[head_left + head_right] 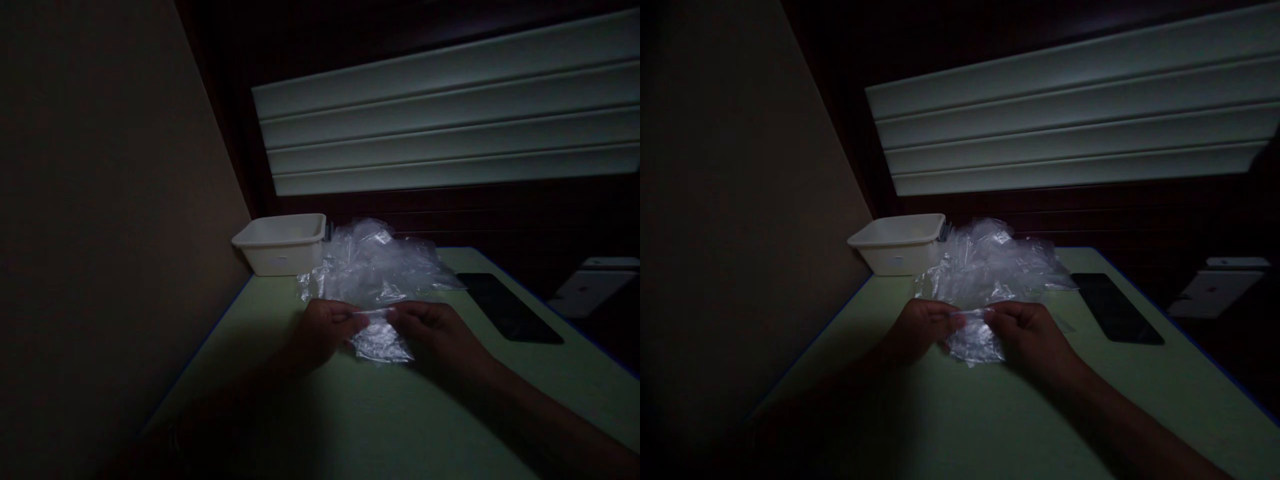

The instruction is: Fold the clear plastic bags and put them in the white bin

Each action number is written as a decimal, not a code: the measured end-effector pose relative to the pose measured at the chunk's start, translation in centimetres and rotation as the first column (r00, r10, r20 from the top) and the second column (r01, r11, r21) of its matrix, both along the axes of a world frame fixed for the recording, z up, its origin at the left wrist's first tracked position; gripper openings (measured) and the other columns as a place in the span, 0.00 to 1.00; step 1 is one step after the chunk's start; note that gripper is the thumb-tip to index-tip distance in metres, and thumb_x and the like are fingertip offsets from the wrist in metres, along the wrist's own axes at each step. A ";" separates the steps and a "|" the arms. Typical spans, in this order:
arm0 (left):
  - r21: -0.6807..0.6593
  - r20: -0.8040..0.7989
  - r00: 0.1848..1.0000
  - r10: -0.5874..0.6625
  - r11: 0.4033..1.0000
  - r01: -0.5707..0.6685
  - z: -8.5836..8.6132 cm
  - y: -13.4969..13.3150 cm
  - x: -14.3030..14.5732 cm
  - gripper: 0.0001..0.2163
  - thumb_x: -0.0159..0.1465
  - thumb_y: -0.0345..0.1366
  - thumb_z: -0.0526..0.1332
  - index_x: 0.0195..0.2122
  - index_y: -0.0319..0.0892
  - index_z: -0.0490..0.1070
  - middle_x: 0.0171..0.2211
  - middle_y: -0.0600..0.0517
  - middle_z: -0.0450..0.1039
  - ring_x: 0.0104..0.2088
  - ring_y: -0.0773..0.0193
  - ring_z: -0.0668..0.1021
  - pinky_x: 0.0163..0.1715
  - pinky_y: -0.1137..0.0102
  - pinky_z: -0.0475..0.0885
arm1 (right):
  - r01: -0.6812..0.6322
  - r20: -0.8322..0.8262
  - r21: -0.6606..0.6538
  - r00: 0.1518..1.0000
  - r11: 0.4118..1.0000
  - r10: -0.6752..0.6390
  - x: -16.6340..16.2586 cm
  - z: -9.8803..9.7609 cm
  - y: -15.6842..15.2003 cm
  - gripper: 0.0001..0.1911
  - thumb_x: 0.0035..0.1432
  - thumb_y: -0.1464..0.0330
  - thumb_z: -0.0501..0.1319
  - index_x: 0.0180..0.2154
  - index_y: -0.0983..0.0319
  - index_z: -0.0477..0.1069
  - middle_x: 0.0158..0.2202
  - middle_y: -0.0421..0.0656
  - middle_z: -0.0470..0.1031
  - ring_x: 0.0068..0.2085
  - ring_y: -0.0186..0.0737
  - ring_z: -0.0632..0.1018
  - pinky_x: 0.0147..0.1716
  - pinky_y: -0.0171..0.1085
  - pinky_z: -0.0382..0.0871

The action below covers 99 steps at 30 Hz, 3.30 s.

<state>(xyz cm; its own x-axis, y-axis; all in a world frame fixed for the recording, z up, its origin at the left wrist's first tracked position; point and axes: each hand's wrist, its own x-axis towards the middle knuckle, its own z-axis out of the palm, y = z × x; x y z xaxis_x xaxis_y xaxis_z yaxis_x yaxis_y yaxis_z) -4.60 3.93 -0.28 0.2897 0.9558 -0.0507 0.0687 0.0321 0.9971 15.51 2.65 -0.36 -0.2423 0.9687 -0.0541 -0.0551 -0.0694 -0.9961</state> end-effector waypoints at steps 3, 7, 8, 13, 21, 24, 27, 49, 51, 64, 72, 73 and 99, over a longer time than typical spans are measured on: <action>-0.028 0.038 0.998 -0.058 0.998 0.059 -0.2 0.1 0.0 0.21 0.50 0.41 0.72 0.42 0.33 0.76 0.28 0.47 0.77 0.23 0.69 0.76 0.23 0.76 0.71 | 0.010 0.020 0.036 1.000 0.999 -0.010 0.2 -0.1 0.1 0.14 0.53 0.60 0.66 0.35 0.64 0.80 0.24 0.43 0.75 0.23 0.33 0.70 0.23 0.35 0.61; -0.038 0.037 0.993 -0.113 0.993 0.114 -0.1 0.1 0.0 0.29 0.49 0.41 0.73 0.51 0.36 0.71 0.27 0.49 0.77 0.20 0.71 0.74 0.20 0.76 0.69 | 0.024 0.062 0.073 0.998 0.997 -0.028 0.3 0.2 -0.1 0.13 0.54 0.61 0.65 0.36 0.63 0.81 0.25 0.43 0.76 0.24 0.34 0.70 0.24 0.35 0.62; -0.028 0.031 0.993 -0.114 0.993 0.115 -0.2 0.1 0.0 0.27 0.50 0.42 0.72 0.50 0.35 0.72 0.28 0.48 0.78 0.20 0.71 0.74 0.20 0.76 0.69 | 0.026 0.077 0.084 0.997 0.996 -0.033 0.2 0.3 -0.1 0.12 0.54 0.61 0.65 0.35 0.62 0.81 0.25 0.43 0.77 0.24 0.33 0.70 0.24 0.35 0.62; 0.090 -0.080 0.996 -0.043 0.995 0.050 -0.4 0.2 -0.2 0.16 0.57 0.44 0.66 0.37 0.34 0.79 0.29 0.45 0.79 0.25 0.68 0.76 0.25 0.74 0.70 | 0.030 0.121 0.122 0.992 0.992 -0.044 0.0 0.6 -0.3 0.10 0.54 0.61 0.65 0.33 0.61 0.81 0.23 0.40 0.75 0.22 0.31 0.68 0.23 0.34 0.61; 0.102 -0.133 0.991 -0.010 0.995 0.024 -0.3 0.1 -0.3 0.17 0.57 0.45 0.66 0.37 0.34 0.79 0.27 0.47 0.78 0.24 0.67 0.75 0.24 0.74 0.68 | 0.011 0.060 0.053 0.998 0.999 -0.015 0.0 0.8 -0.3 0.11 0.53 0.61 0.66 0.35 0.61 0.82 0.26 0.43 0.78 0.25 0.36 0.73 0.26 0.37 0.65; 0.053 -0.027 0.994 -0.105 0.993 0.106 -0.1 0.0 -0.2 0.18 0.57 0.44 0.66 0.42 0.35 0.78 0.29 0.46 0.78 0.23 0.69 0.75 0.24 0.75 0.69 | 0.027 0.041 0.045 0.999 0.999 -0.029 0.0 0.8 -0.2 0.13 0.53 0.60 0.66 0.35 0.62 0.82 0.26 0.45 0.78 0.25 0.37 0.73 0.26 0.37 0.65; 0.025 0.013 0.988 -0.157 0.987 0.156 0.0 0.2 -0.2 0.19 0.57 0.43 0.66 0.45 0.36 0.76 0.29 0.47 0.78 0.20 0.71 0.74 0.22 0.76 0.68 | 0.064 0.019 0.039 0.998 0.997 -0.064 0.1 0.9 -0.2 0.14 0.50 0.60 0.68 0.34 0.63 0.82 0.25 0.44 0.78 0.25 0.36 0.72 0.25 0.36 0.65; 0.037 -0.019 0.999 -0.033 0.999 0.034 0.3 0.4 -0.3 0.17 0.54 0.45 0.68 0.31 0.32 0.77 0.21 0.50 0.74 0.17 0.71 0.72 0.18 0.76 0.66 | -0.081 -0.142 -0.055 0.987 0.995 0.072 0.8 0.0 0.5 0.18 0.48 0.63 0.70 0.42 0.63 0.78 0.30 0.45 0.79 0.29 0.39 0.77 0.32 0.39 0.69; 0.036 -0.021 0.999 -0.035 0.999 0.036 0.4 0.3 -0.3 0.17 0.54 0.45 0.68 0.31 0.31 0.78 0.21 0.48 0.74 0.17 0.72 0.72 0.18 0.76 0.66 | -0.073 -0.188 -0.077 0.980 0.994 0.058 0.7 0.1 0.5 0.18 0.46 0.64 0.71 0.41 0.63 0.79 0.29 0.45 0.79 0.29 0.40 0.77 0.33 0.40 0.69; 0.176 -0.034 0.999 0.001 0.984 0.005 0.6 0.1 -0.4 0.16 0.56 0.39 0.67 0.42 0.35 0.78 0.25 0.47 0.78 0.17 0.73 0.72 0.18 0.76 0.69 | -0.042 -0.329 -0.168 0.944 0.985 -0.016 0.6 -0.5 0.7 0.13 0.46 0.68 0.71 0.37 0.64 0.80 0.32 0.47 0.80 0.30 0.38 0.77 0.34 0.38 0.69; 0.222 -0.025 1.000 -0.011 0.975 0.017 0.6 0.0 -0.5 0.13 0.56 0.37 0.66 0.41 0.37 0.79 0.24 0.49 0.78 0.16 0.73 0.72 0.17 0.78 0.68 | -0.053 -0.393 -0.189 0.919 0.980 -0.026 0.7 -0.4 0.5 0.10 0.44 0.71 0.71 0.33 0.64 0.81 0.30 0.46 0.80 0.29 0.38 0.77 0.33 0.37 0.69; 0.228 -0.032 0.999 -0.012 0.973 0.019 0.6 0.0 -0.5 0.13 0.57 0.37 0.66 0.41 0.38 0.79 0.24 0.49 0.78 0.16 0.73 0.72 0.17 0.78 0.68 | -0.062 -0.398 -0.188 0.917 0.980 -0.019 0.7 -0.4 0.6 0.10 0.44 0.71 0.71 0.33 0.64 0.81 0.29 0.45 0.80 0.29 0.37 0.77 0.33 0.36 0.69; 0.351 -0.248 0.966 -0.078 0.922 0.164 1.4 -0.6 -1.4 0.21 0.54 0.39 0.69 0.50 0.40 0.74 0.37 0.47 0.80 0.34 0.62 0.81 0.36 0.70 0.76 | 0.042 -0.172 -0.031 0.984 0.999 -0.047 0.6 -0.7 0.6 0.10 0.43 0.65 0.71 0.30 0.64 0.80 0.24 0.42 0.77 0.24 0.33 0.71 0.25 0.34 0.62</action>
<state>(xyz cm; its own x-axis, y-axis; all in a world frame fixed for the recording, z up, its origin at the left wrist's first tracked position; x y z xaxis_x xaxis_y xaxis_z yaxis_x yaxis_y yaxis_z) -6.03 3.33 1.08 0.4267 0.8777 0.2183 0.2720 -0.3547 0.8945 16.11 3.27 -1.07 -0.2073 0.9774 -0.0420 -0.2294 -0.0903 -0.9691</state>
